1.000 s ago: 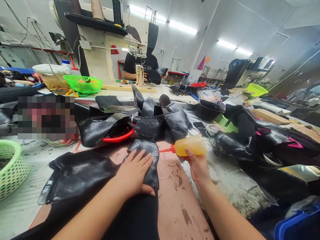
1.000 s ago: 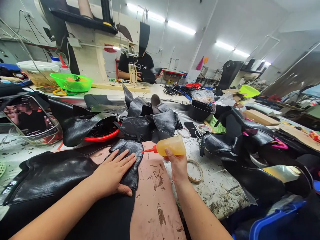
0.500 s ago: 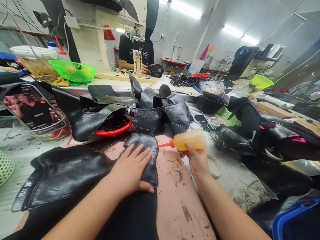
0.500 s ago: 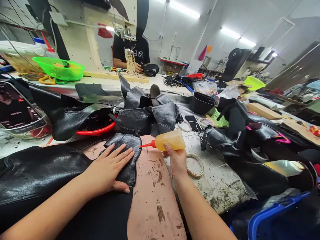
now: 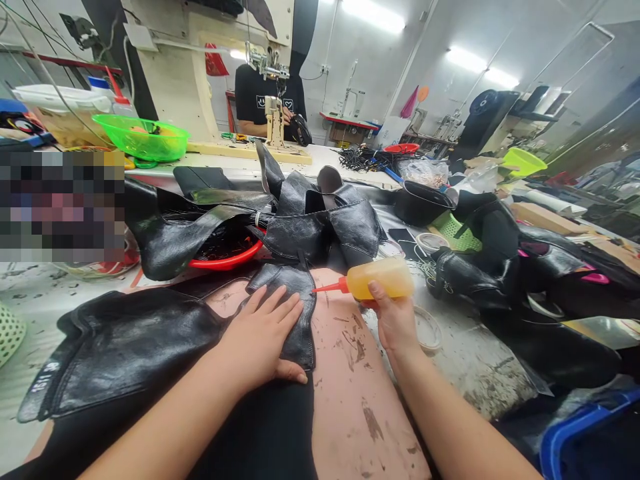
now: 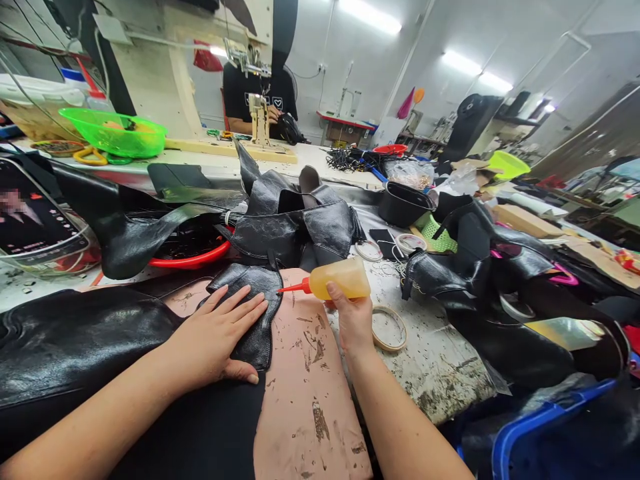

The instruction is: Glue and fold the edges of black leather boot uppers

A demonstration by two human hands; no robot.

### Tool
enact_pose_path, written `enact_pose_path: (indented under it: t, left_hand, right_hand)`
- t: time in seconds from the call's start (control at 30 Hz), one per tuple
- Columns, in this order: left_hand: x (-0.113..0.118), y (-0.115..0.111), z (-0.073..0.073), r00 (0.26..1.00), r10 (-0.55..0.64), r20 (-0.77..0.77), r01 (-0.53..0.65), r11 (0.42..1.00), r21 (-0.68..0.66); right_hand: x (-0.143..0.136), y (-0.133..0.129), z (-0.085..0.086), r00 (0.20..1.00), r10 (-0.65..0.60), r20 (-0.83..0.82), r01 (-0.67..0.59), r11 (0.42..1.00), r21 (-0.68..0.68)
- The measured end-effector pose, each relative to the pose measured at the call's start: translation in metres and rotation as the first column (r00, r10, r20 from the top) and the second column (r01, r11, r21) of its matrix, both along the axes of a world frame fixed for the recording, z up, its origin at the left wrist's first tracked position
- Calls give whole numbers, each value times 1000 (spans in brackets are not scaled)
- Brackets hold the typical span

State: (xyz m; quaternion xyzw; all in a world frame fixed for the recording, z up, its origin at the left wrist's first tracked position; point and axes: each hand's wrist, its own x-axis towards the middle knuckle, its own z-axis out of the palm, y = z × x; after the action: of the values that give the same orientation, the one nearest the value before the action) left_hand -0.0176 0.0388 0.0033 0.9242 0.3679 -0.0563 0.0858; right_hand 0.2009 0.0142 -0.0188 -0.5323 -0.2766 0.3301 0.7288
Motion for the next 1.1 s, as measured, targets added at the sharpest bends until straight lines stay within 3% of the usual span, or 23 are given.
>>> enact_pose_path:
  t: [0.3,0.73,1.1]
  left_hand:
    - [0,-1,1,1000,-4,-12,4,1000,8]
    - [-1,-1,-1,1000,0,4,0,1000,12]
    - [0,-1,1,1000,-4,14,4,1000,-7]
  right_hand:
    - [1,-2,0,1000,-14,-27,14,1000,6]
    - [2,-3,-5,998,68,-2,-68,997,-34]
    - [3,-3,-5,999,36,-4,-36,998,-61]
